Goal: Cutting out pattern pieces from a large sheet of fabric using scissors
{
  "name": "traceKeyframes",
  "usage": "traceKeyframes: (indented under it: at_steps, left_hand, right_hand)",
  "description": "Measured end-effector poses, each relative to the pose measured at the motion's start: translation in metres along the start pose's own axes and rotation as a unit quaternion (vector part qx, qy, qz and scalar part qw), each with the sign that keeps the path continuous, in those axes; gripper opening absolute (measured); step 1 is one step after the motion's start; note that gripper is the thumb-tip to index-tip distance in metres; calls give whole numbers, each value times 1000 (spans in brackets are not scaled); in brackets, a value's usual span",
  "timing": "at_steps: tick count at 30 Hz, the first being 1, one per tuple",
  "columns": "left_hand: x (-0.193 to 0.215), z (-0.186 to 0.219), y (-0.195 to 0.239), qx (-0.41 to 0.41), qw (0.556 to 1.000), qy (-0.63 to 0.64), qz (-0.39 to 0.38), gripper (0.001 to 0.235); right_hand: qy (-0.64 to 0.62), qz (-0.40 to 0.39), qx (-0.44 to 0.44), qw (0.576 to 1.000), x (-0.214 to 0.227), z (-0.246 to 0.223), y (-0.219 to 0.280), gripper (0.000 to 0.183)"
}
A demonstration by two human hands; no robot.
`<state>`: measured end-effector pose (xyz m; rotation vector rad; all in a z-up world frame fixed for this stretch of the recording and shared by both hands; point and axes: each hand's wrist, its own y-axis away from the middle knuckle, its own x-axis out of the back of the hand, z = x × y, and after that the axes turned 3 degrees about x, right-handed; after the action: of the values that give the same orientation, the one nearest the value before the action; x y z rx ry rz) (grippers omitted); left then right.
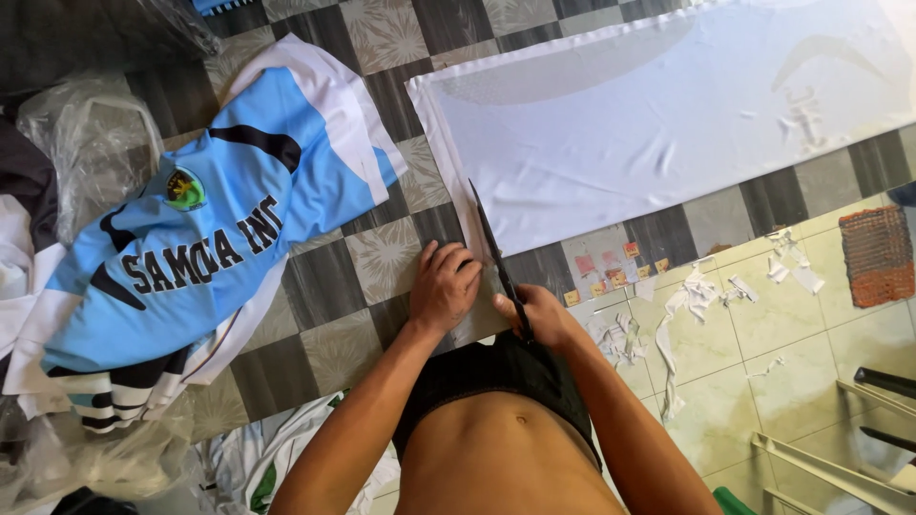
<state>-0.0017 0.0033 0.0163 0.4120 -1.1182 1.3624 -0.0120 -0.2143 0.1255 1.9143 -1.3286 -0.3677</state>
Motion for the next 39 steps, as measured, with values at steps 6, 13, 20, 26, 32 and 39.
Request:
traceKeyframes:
  at_steps: [6, 13, 20, 26, 32, 39]
  left_hand:
    - [4, 0, 0, 1, 1000, -7, -22, 7]
    - [3, 3, -2, 6, 1000, -5, -1, 9]
    - [-3, -1, 1, 6, 1000, -3, 4, 8]
    - [9, 3, -3, 10, 1000, 21, -11, 11]
    - [8, 1, -1, 10, 1000, 18, -21, 11]
    - [10, 3, -3, 12, 1000, 18, -19, 9]
  right_hand:
    - [15, 18, 2, 1000, -2, -12, -18, 61]
    - [-21, 19, 16, 999, 0, -12, -39, 63]
    - [-52, 22, 42, 998, 4, -22, -50, 57]
    - [-86, 11, 43, 995, 6, -43, -64, 62]
    - [-91, 11, 29, 995, 10, -46, -74, 61]
    - [-65, 27, 37, 997, 12, -71, -87, 62]
